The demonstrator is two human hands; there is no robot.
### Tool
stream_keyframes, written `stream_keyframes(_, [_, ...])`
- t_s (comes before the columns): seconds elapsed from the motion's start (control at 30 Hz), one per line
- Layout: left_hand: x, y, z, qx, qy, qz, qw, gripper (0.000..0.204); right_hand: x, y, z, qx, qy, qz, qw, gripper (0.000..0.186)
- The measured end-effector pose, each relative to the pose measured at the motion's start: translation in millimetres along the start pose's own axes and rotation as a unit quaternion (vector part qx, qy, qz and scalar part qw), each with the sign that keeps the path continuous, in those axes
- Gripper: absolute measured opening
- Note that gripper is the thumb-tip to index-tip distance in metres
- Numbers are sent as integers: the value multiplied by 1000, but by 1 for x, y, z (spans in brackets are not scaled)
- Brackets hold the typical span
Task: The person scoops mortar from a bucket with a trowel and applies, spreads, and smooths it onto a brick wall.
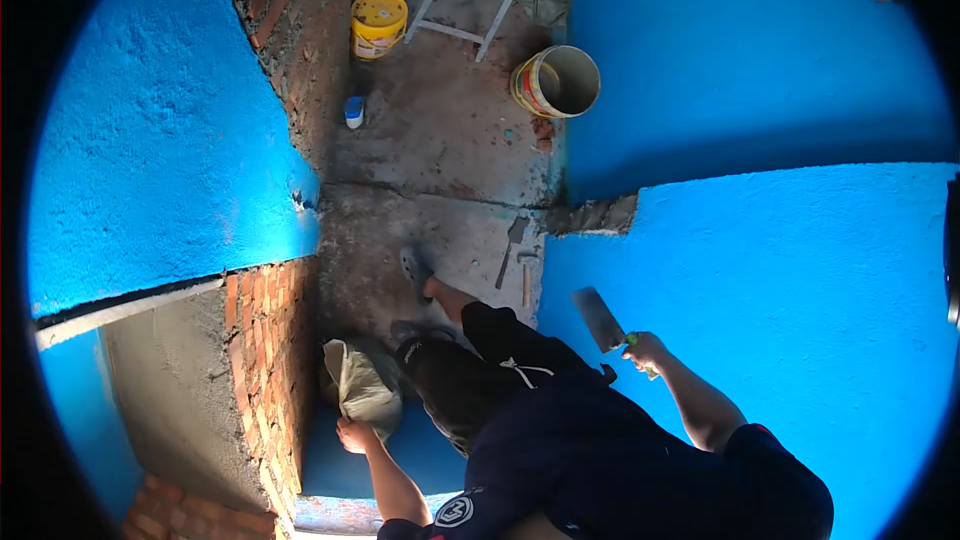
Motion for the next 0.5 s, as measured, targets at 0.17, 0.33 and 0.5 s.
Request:
stream_keyframes(0.17, [14,15,-20,-276,54,-91,955,19,5,4,15,13,-15,-4,1000,14])
stream_keyframes(0.33, [-46,53,-35,-350,57,108,929,35,8,7,19,-5,24,-10,1000,16])
stream_keyframes(0.5, [-82,31,-30,-373,121,242,888,48,5,13,14,115,-5,-9,993,20])
Point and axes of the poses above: each hand's wrist, its own x-axis towards the middle knuckle, its own y-axis out of the palm, z = x × y, the point moved 4 cm from there along x, towards the middle knuckle, and after that the axes turned 15 degrees about x, right-handed, at the moved point
